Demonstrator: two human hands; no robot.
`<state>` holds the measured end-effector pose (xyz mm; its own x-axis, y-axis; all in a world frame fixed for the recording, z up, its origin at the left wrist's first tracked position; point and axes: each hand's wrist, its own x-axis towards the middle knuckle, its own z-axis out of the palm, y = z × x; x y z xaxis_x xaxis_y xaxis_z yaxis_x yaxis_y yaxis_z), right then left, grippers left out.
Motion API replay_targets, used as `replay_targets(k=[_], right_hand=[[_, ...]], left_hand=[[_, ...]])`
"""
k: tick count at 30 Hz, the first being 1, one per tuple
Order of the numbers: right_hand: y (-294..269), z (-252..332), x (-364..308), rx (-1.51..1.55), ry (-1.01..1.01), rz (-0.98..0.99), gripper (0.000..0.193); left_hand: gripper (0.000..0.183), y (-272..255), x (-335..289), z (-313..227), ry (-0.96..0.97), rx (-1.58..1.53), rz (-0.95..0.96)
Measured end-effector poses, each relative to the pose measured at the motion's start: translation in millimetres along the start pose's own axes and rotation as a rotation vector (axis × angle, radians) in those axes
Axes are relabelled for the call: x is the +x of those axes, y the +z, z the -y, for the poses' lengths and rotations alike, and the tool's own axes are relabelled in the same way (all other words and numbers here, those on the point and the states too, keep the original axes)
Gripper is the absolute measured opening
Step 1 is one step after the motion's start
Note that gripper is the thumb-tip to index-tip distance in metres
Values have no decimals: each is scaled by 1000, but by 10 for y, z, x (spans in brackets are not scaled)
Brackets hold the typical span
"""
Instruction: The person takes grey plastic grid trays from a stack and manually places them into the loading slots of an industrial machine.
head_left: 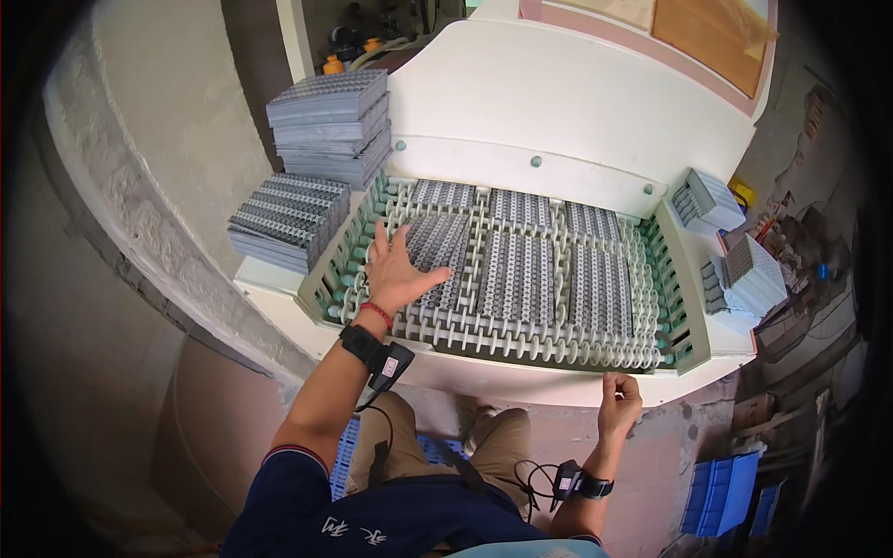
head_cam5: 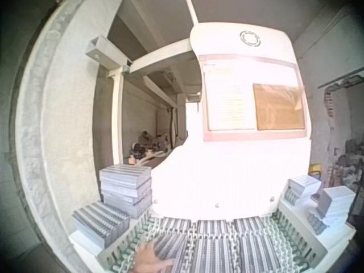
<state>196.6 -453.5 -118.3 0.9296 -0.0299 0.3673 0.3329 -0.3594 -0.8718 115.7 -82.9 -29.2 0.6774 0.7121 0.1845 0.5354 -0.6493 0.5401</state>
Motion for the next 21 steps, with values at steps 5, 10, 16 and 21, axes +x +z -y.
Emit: replay_targets(k=[5, 10, 16, 21], right_hand=[[285, 198, -202, 214, 8, 208, 16], [742, 609, -481, 564, 210, 661, 24], [916, 507, -517, 925, 325, 626, 23], [1018, 529, -564, 938, 358, 488, 17]], left_hand=[[96, -117, -355, -151, 200, -4, -198], [89, -140, -850, -321, 515, 4, -224], [81, 117, -1171, -531, 696, -51, -49], [86, 166, -1217, -438, 749, -57, -23]])
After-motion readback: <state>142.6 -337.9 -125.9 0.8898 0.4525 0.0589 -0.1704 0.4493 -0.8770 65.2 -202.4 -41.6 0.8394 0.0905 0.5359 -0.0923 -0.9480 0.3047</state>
